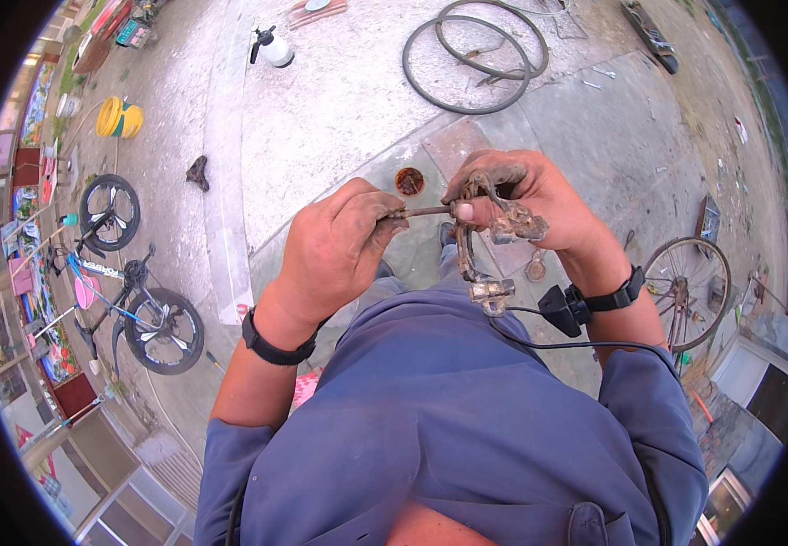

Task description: The person removes a rusty brake caliper from a bicycle frame, then uses a wrench to tighten a bolt on the caliper. They repeatedly adjust the bolt and inspect the caliper while handling it with both hands.

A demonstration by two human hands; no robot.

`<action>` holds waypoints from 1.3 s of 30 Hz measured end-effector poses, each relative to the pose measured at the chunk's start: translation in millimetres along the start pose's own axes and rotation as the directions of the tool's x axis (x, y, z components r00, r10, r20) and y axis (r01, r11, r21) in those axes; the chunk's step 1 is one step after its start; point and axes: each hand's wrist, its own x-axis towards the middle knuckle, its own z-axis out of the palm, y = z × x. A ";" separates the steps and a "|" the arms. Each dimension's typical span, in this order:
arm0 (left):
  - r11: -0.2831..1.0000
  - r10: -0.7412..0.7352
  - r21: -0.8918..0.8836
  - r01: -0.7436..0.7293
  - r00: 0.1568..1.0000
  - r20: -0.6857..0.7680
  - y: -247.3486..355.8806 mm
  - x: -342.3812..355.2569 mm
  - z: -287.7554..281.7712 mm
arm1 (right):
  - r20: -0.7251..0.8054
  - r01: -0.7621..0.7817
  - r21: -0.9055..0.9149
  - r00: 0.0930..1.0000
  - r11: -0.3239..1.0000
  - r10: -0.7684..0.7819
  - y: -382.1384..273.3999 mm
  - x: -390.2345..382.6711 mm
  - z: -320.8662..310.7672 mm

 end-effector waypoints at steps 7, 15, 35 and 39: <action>0.930 -0.273 -0.240 0.280 0.960 0.062 11.3 -8.3 5.5 | -0.026 0.122 -0.159 0.992 0.980 -0.128 5.1 -10.3 3.8; 0.435 -0.640 -0.542 0.719 0.670 0.376 22.1 -9.7 1.5 | -0.059 0.327 -0.359 0.927 0.874 -0.371 3.9 -17.3 8.3; 0.482 -0.590 -0.597 0.641 0.742 0.320 21.0 -10.4 11.2 | -0.021 0.363 -0.431 0.911 0.826 -0.412 -1.1 -17.0 7.0; 0.471 -0.606 -0.592 0.654 0.728 0.322 20.4 -9.1 11.2 | -0.040 0.357 -0.518 0.898 0.777 -0.439 -5.2 -19.2 9.7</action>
